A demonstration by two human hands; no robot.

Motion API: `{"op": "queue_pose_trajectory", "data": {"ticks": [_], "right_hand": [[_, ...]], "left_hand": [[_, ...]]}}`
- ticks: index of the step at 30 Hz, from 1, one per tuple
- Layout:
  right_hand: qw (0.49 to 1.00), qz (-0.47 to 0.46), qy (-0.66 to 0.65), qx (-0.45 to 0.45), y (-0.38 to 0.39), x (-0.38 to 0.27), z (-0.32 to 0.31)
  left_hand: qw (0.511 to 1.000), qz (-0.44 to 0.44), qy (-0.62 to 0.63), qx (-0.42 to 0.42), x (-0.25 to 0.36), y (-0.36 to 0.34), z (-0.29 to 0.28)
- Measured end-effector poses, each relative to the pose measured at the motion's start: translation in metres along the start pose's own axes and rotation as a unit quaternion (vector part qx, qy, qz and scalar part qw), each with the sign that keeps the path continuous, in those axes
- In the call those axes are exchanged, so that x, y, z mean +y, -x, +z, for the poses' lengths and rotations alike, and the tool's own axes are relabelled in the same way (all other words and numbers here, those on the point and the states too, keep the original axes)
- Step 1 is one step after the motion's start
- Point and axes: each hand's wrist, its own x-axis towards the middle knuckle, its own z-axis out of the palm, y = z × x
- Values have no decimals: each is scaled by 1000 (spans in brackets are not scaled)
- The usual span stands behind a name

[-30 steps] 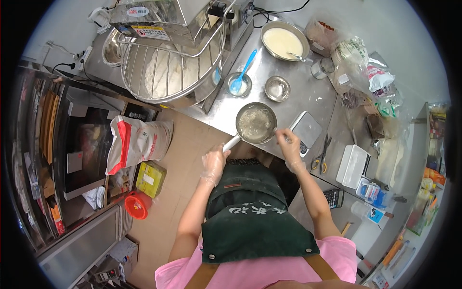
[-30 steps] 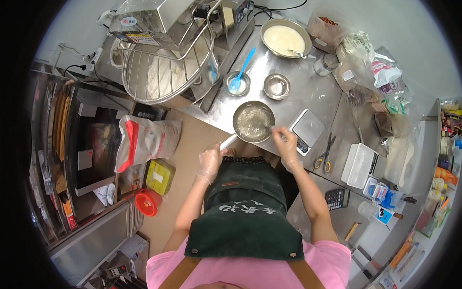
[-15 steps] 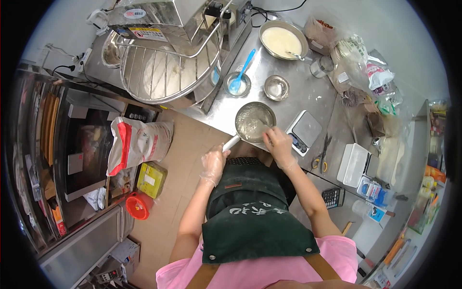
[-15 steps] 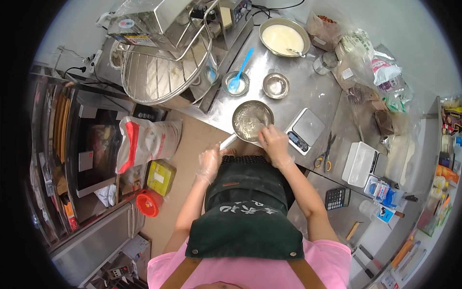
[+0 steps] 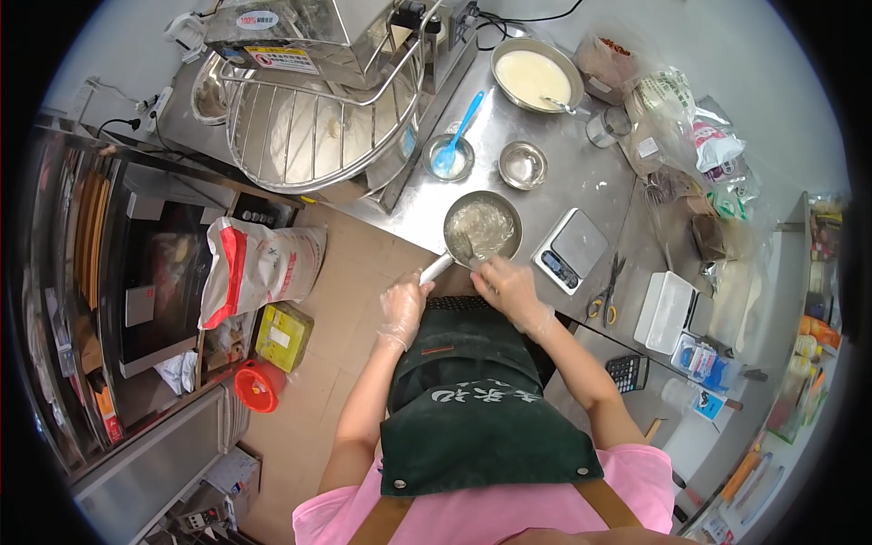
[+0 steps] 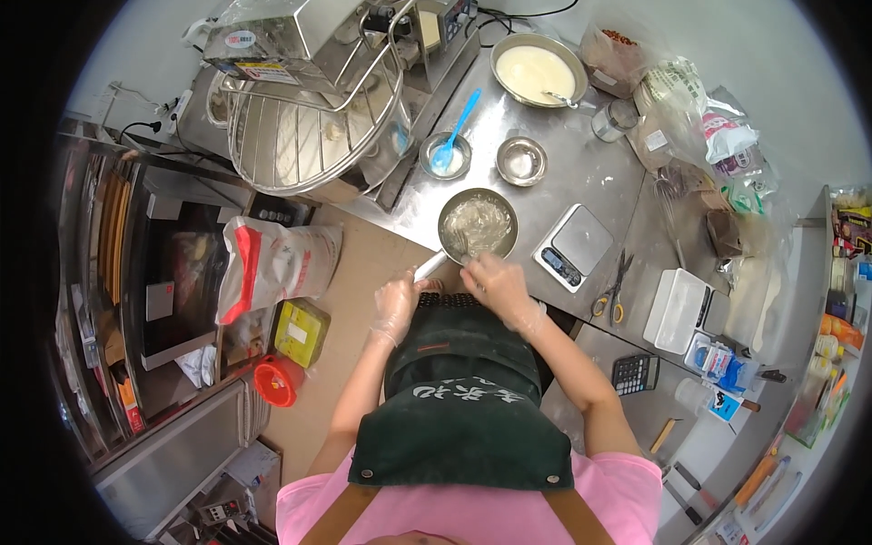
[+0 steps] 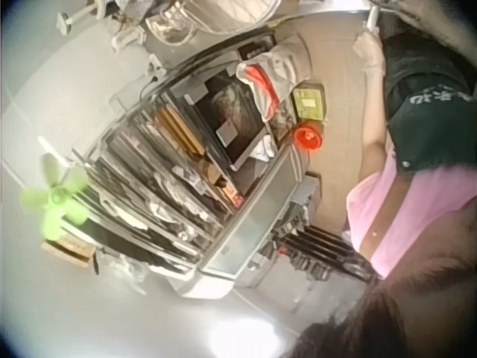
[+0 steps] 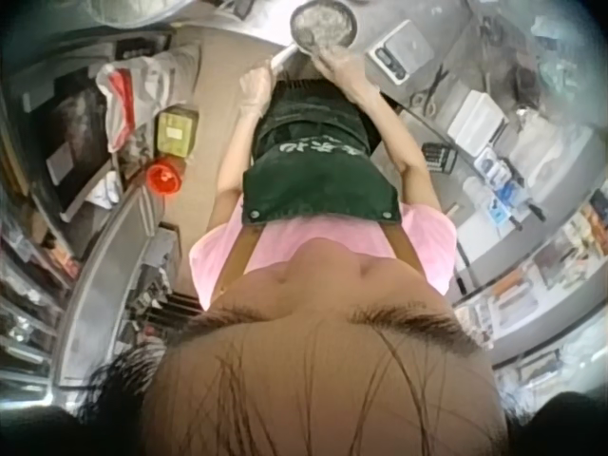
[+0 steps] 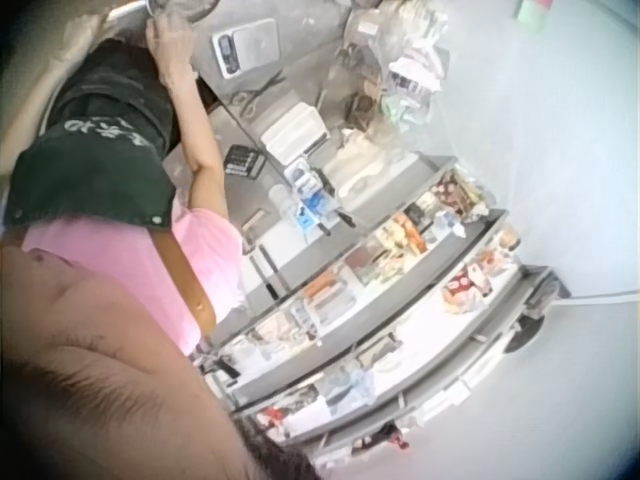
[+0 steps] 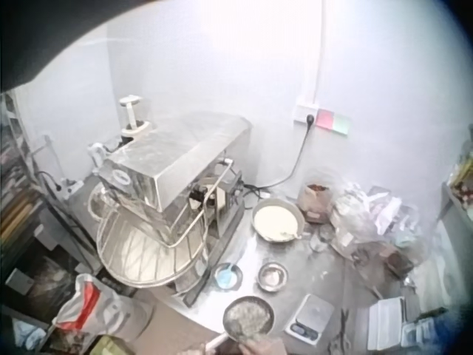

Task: The person mixes a light-colored liquid in a small saucepan with a whisk, then uses shears to open a small yellow packet and pours the contents into the saucepan. After stirring the mixture, the person pours it from the saucepan into a large industrial dough mixer and closes the safety cage.

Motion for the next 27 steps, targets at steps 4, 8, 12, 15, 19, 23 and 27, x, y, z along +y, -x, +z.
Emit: {"op": "queue_pose_trajectory", "data": {"ticks": [4,8,12,15,19,23,27], "right_hand": [[999,25,34,30,-3,18,6],[998,47,-19,22,6,9,4],[941,248,-195,121,-3,31,4],[880,355,-283,137,11,39,11],[792,429,-429,68,22,21,3],[794,429,-395,172,20,34,8],[844,390,-363,62,33,26,8]], "left_hand": [[1000,20,3,17,-2,-3,2],[1000,-2,4,-3,5,-3,-5],[999,23,14,19,-3,-5,1],[1000,16,11,-2,0,-4,0],[1000,15,21,8,-2,-3,2],[1000,20,16,3,-1,-4,-1],[1000,2,10,-12,1,-3,-3]]}}
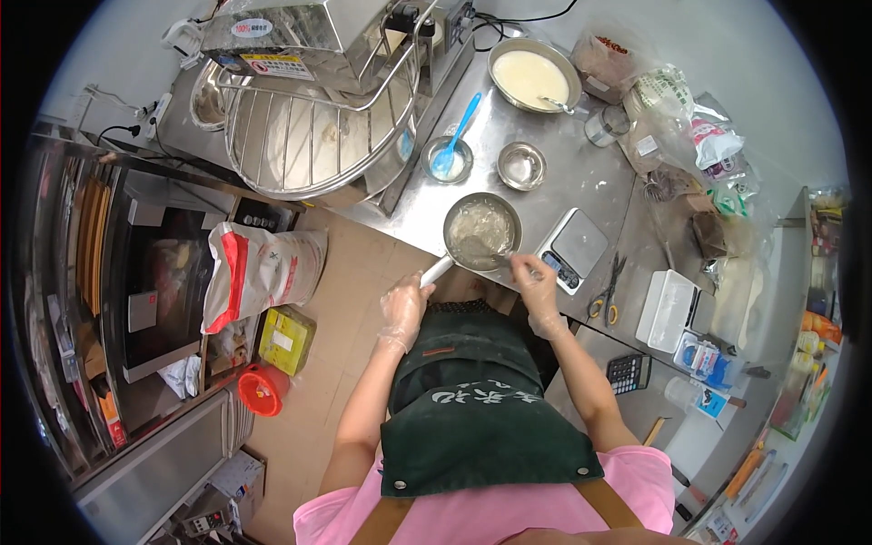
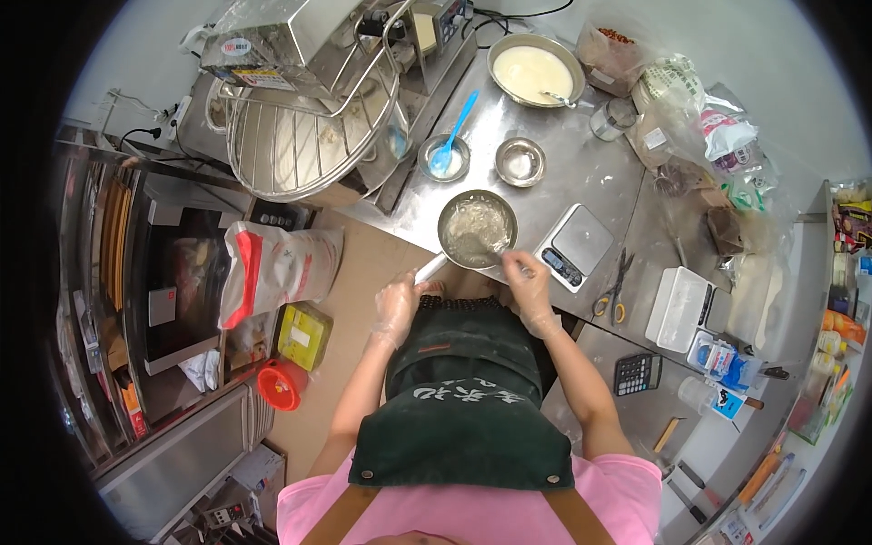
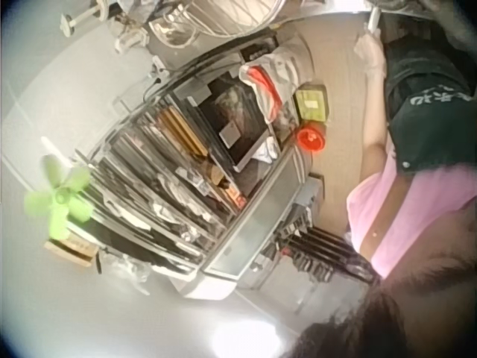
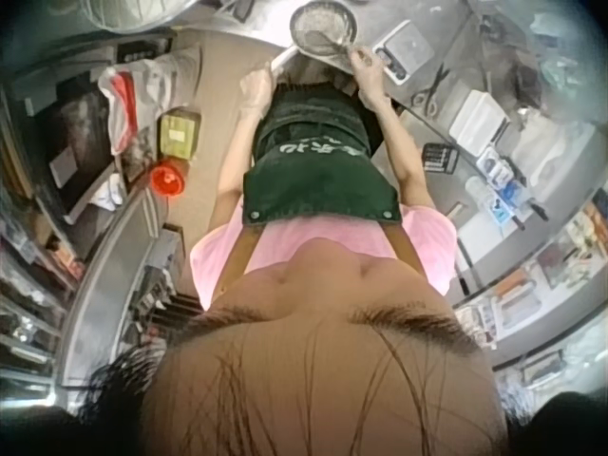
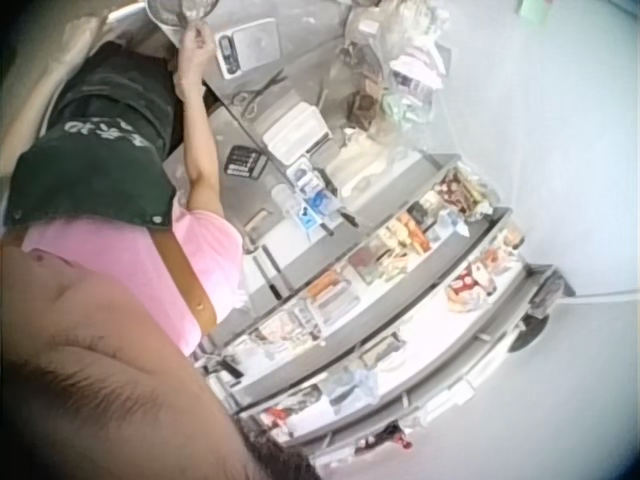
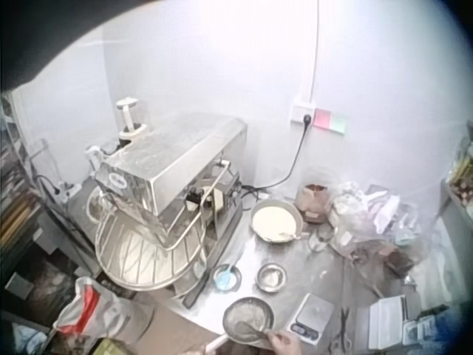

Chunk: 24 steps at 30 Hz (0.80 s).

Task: The person mixes a light-colored liquid in a small saucepan with a whisk, then uses shears to open a small yellow packet and pours the contents into the saucepan. After stirring the mixture, the person pours it from the saucepan into a large industrial dough mixer and closes the safety cage.

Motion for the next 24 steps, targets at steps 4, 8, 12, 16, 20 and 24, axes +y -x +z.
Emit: {"op": "queue_pose_trajectory", "data": {"ticks": [4,8,12,16,20,24], "right_hand": [[993,-33,59,98,-5,-7,-8],[972,-153,176,14,1,-27,-8],[960,-138,231,79,1,-41,-11],[955,-204,213,25,-2,-39,-9],[956,-157,242,44,-8,-32,-14],[995,-46,82,17,-19,-23,-10]], "left_hand": [[1000,13,14,14,-1,0,1],[1000,2,12,7,0,1,1],[999,18,8,26,1,1,-1],[1000,15,6,24,-2,1,3],[1000,11,0,19,-3,0,4],[1000,3,-6,9,-2,0,3]]}}
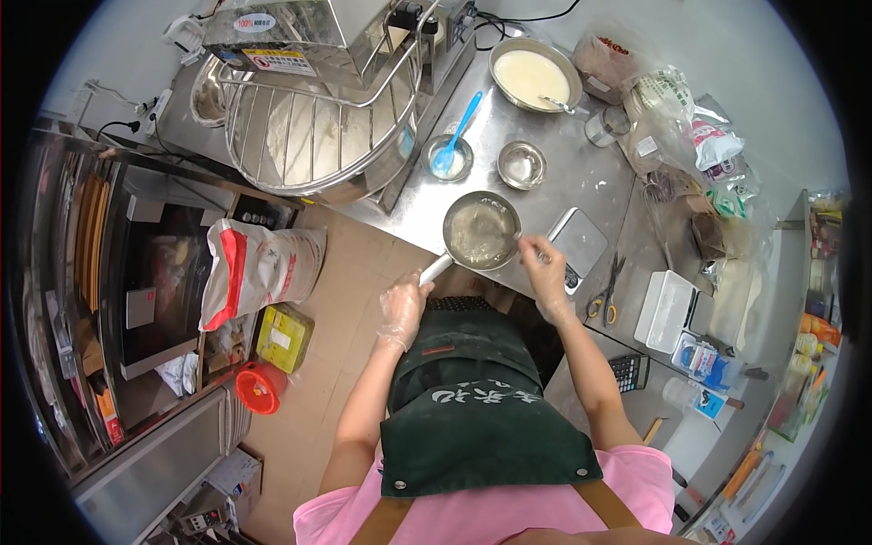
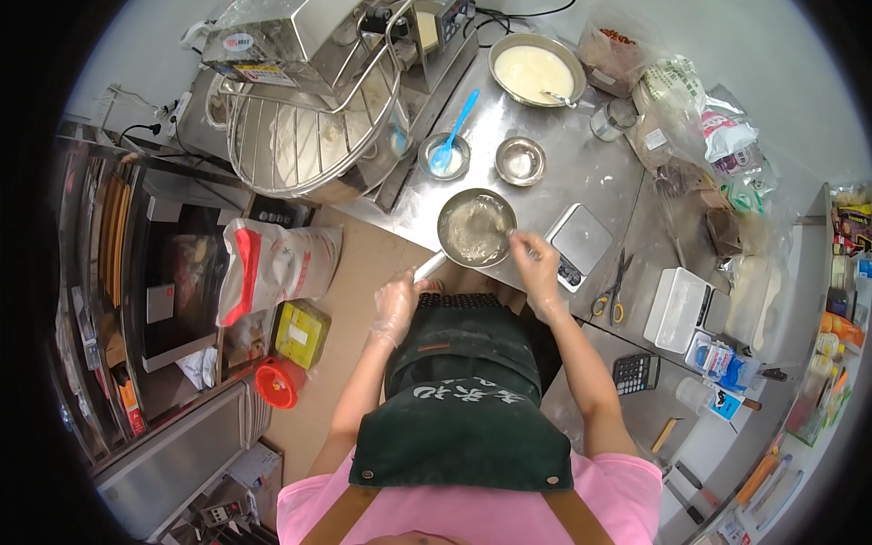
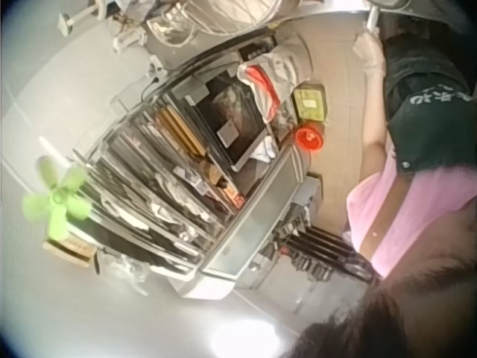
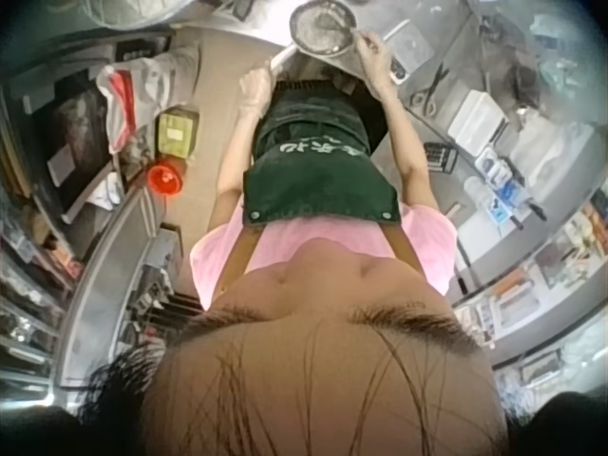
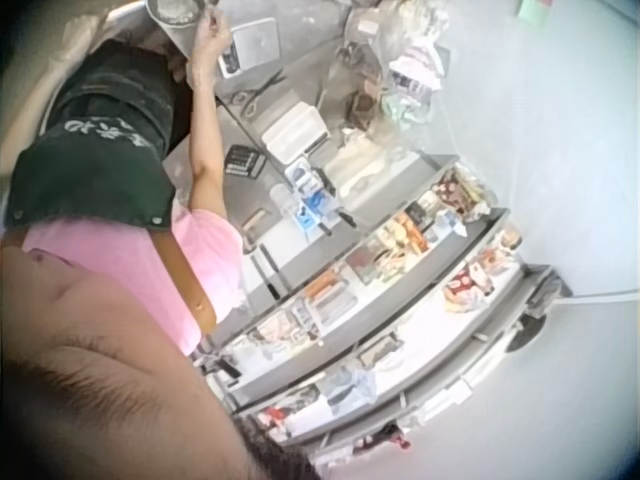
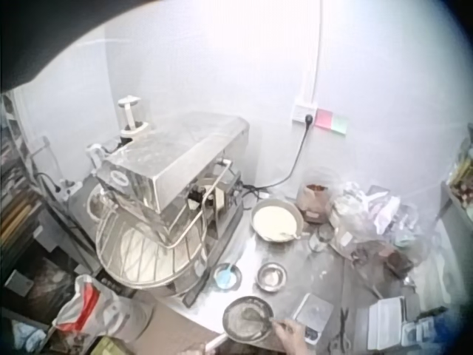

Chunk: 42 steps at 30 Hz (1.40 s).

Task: The person mixes a light-colored liquid in a small saucepan with a whisk, then uses shears to open a small yellow packet and pours the contents into the saucepan. After stirring the mixture, the person pours it from the saucepan into a large industrial dough mixer and closes the safety cage.

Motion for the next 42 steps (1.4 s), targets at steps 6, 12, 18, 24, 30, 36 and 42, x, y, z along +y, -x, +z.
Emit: {"op": "queue_pose_trajectory", "data": {"ticks": [6,12,18,24,30,36,42], "right_hand": [[999,11,-31,-33,4,18,3],[996,44,-42,-69,8,13,2],[978,-164,125,41,11,3,-3],[908,-332,255,-9,-1,-11,21],[912,-333,240,-17,23,-19,23],[931,-295,212,24,13,-17,21],[996,-44,6,77,5,1,12]], "left_hand": [[1000,6,5,1,1,-1,0],[1000,19,8,17,-3,-1,4],[999,24,15,29,-1,0,1],[1000,16,8,14,-1,0,2],[1000,-18,5,-16,2,0,-1],[1000,6,5,2,0,-1,0],[999,25,12,25,-1,1,-1]]}}
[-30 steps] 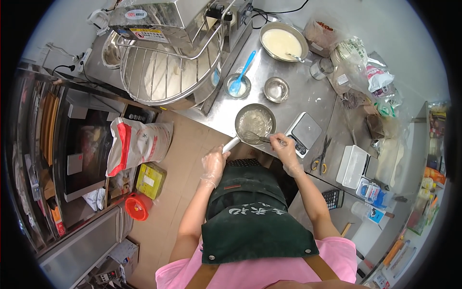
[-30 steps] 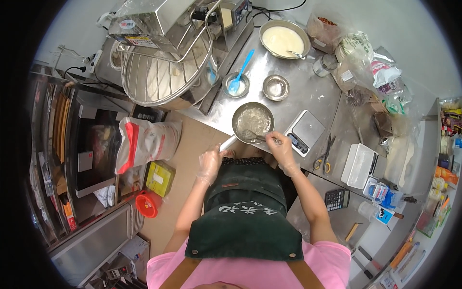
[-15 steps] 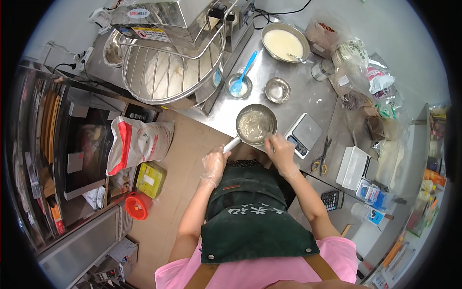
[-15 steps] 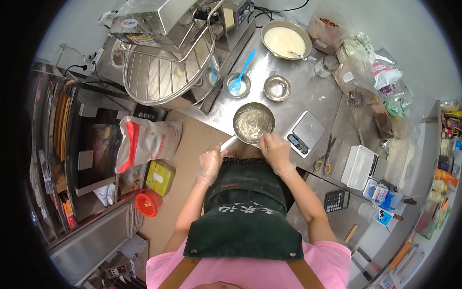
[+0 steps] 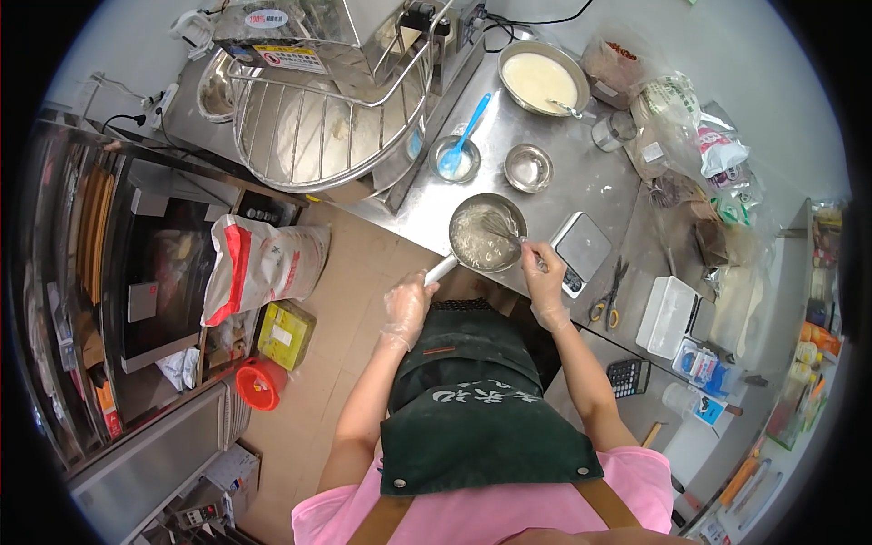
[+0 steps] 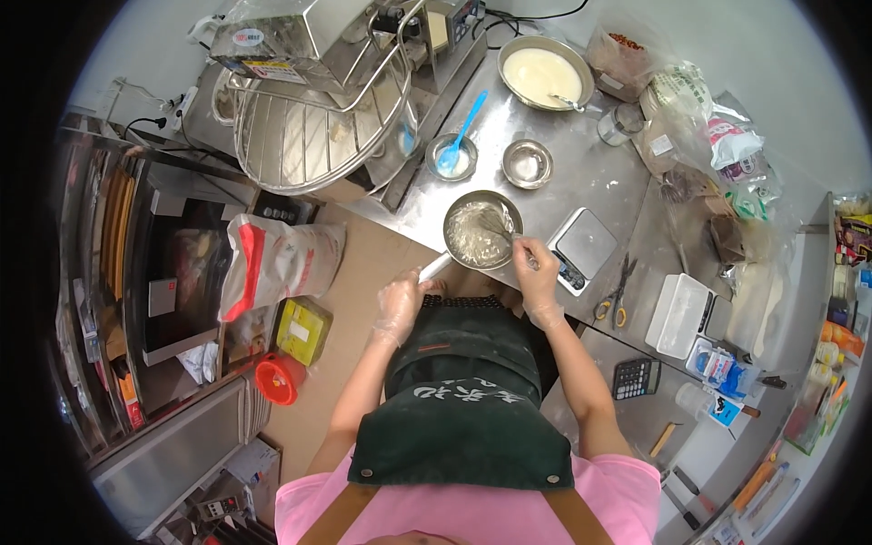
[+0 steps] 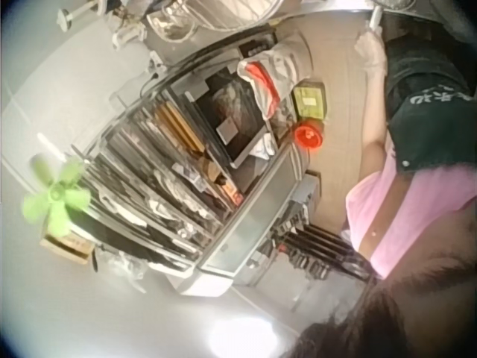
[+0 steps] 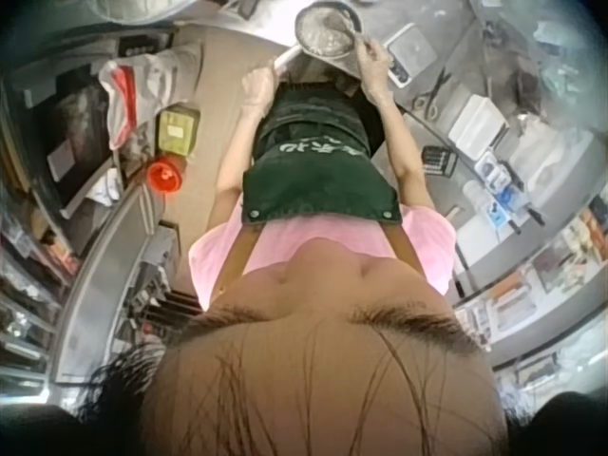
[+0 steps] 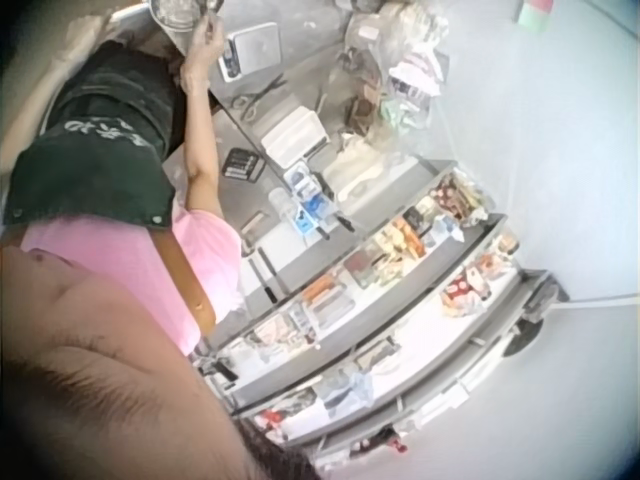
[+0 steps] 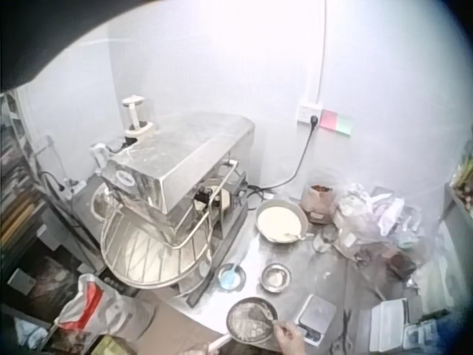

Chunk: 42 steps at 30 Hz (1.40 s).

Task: The person mixes a light-colored liquid in a small saucepan with a whisk, then uses shears to open a small yellow packet and pours the contents into the saucepan. After stirring the mixture, the person pours it from the saucepan into a large industrial dough mixer and closes the safety cage.

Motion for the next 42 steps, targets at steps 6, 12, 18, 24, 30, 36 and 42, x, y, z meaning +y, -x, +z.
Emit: {"op": "queue_pose_trajectory", "data": {"ticks": [6,12,18,24,30,36,42], "right_hand": [[997,67,-31,-40,4,0,-4],[993,-24,55,-103,9,6,-6],[989,-60,64,-119,7,0,-11],[997,-16,75,-19,-2,-9,-12],[929,-300,180,-116,-6,-16,13],[910,-322,242,-95,22,-29,11],[888,-365,267,-76,-12,-17,20]], "left_hand": [[999,-22,-3,-24,0,-2,1],[1000,-13,-1,-23,1,-2,0],[1000,-13,-6,-28,-1,-2,2],[1000,1,-1,-7,2,-1,-2],[999,-26,-10,-30,2,-2,0],[999,-42,-6,-30,4,-2,1],[999,-23,-21,-25,3,-3,0]]}}
